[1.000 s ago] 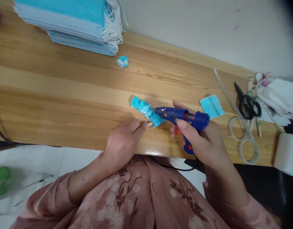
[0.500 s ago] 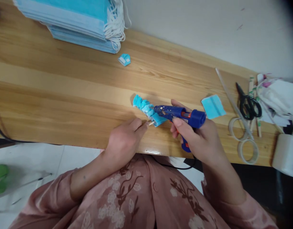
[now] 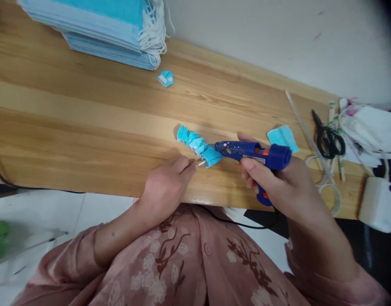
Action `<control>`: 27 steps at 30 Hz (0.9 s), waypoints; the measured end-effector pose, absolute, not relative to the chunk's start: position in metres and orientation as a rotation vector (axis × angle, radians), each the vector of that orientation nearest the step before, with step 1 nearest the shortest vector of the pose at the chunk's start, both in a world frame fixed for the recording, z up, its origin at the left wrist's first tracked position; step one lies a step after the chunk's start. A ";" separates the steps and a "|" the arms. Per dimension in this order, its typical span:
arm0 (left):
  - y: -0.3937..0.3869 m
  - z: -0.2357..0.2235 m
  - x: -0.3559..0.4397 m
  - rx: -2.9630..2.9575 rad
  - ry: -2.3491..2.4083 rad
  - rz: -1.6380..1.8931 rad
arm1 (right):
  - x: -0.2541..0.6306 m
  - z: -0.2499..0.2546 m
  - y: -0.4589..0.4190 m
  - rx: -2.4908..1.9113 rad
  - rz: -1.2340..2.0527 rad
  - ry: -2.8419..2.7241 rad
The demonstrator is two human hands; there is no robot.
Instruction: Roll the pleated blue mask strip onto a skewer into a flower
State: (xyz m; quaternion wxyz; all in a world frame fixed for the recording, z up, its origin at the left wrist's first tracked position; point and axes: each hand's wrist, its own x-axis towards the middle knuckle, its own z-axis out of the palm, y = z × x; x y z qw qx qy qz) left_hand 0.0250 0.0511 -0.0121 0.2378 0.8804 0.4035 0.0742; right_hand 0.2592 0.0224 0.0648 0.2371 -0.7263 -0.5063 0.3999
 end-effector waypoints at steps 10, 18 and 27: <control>0.051 -0.015 0.025 2.412 1.092 0.247 | 0.260 0.064 0.028 -1.976 1.142 -1.419; 0.051 -0.014 0.025 2.409 1.093 0.240 | 0.263 0.065 0.029 -1.983 1.160 -1.446; 0.051 -0.012 0.025 2.420 1.083 0.253 | 0.259 0.071 0.030 -2.041 1.195 -1.444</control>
